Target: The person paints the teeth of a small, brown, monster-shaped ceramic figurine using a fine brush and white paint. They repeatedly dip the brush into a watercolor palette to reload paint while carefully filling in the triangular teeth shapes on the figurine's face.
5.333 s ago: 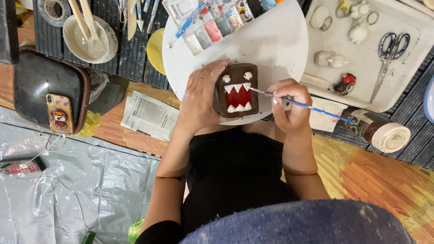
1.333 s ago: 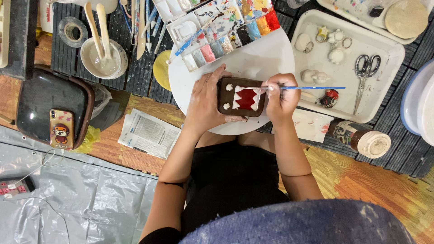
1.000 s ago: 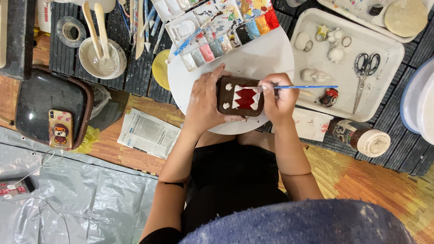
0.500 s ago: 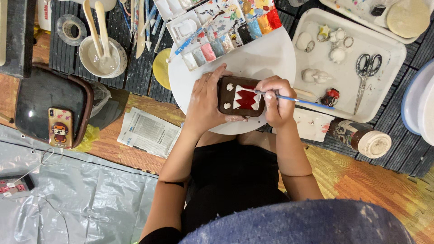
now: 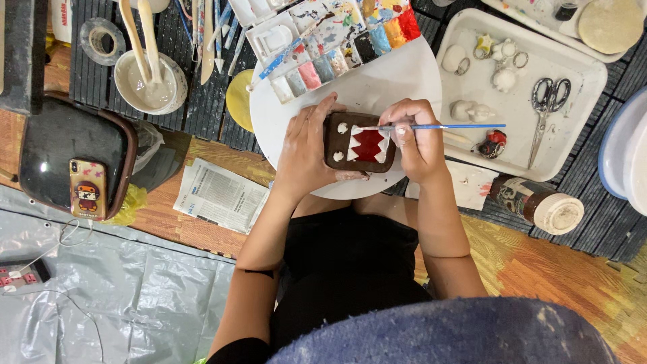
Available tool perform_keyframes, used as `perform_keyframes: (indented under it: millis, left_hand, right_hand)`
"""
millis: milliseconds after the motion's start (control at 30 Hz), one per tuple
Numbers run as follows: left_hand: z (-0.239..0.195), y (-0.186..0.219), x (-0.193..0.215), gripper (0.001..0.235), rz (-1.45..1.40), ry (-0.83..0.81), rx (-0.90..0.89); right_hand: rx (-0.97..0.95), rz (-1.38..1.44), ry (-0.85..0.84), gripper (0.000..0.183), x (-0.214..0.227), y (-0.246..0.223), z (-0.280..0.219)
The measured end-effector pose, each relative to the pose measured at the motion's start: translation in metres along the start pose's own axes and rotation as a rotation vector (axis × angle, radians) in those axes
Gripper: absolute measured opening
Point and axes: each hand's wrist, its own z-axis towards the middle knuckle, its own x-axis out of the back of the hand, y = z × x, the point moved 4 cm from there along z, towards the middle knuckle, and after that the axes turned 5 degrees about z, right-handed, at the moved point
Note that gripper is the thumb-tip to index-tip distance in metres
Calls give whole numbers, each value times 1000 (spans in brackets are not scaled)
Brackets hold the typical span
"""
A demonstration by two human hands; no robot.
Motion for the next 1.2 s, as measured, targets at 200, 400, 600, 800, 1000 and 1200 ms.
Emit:
perform_keyframes:
  millis: [200, 400, 600, 800, 1000, 1200]
  left_hand:
    - [0, 0, 0, 133, 2, -6, -3]
    - [0, -1, 0, 130, -7, 2, -7]
    - [-1, -1, 0, 130, -2, 4, -1]
    - [0, 0, 0, 132, -2, -6, 2]
    - [0, 0, 0, 132, 1, -1, -6]
    - [0, -1, 1, 132, 2, -6, -8]
  right_hand:
    - [20, -12, -10, 21, -2, 0, 0]
    - [102, -61, -31, 21, -3, -3, 1]
    - [70, -82, -3, 17, -1, -3, -2]
    - [52, -9, 40, 15, 4, -2, -5]
    - [48, -54, 60, 16, 4, 2, -8]
    - [55, -9, 143, 14, 12, -1, -11]
